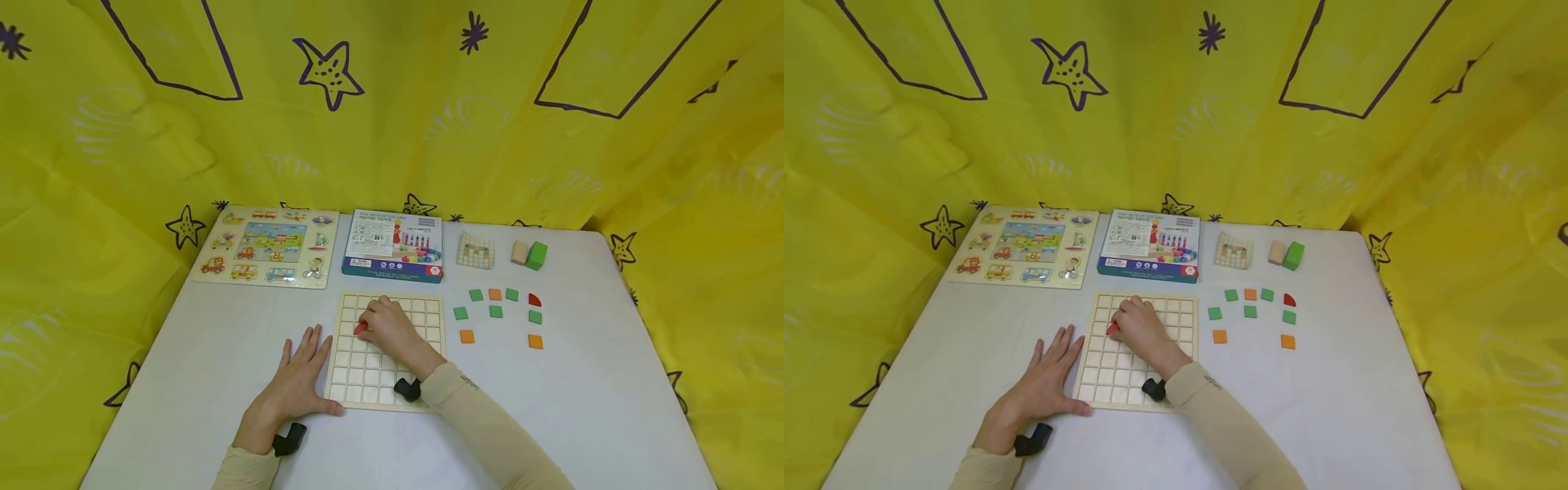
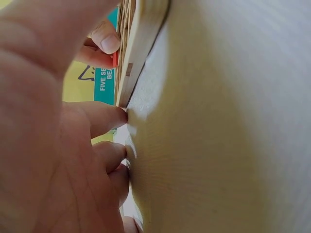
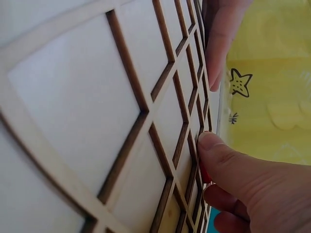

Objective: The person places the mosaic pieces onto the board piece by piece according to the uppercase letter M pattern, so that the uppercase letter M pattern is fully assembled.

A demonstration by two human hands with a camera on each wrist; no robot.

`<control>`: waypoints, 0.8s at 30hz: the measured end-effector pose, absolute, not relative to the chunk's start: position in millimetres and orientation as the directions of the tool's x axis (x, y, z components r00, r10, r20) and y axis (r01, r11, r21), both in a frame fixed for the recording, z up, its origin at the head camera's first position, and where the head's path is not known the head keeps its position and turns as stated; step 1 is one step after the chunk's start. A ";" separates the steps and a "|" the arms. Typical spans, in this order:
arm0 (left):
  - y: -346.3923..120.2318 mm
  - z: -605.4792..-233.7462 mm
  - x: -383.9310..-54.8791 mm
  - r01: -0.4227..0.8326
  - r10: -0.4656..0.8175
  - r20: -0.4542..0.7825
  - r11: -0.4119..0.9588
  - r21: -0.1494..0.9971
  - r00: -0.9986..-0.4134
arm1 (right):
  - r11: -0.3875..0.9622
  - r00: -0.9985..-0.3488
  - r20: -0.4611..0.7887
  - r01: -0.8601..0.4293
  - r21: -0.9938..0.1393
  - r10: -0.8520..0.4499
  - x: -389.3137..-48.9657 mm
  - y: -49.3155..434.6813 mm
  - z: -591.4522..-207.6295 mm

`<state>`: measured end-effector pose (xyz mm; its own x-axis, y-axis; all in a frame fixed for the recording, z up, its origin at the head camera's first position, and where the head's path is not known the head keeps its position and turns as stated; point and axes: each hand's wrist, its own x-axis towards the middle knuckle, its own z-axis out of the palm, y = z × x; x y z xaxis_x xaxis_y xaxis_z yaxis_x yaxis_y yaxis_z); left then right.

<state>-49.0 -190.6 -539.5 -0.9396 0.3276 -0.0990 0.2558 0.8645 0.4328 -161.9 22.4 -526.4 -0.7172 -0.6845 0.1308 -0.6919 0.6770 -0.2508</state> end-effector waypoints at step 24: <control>-189.8 -539.2 -49.1 0.245 0.322 -0.108 0.864 0.440 -0.941 | 0.656 -0.733 0.179 -0.671 -0.347 -0.656 -163.1 43.1 -518.2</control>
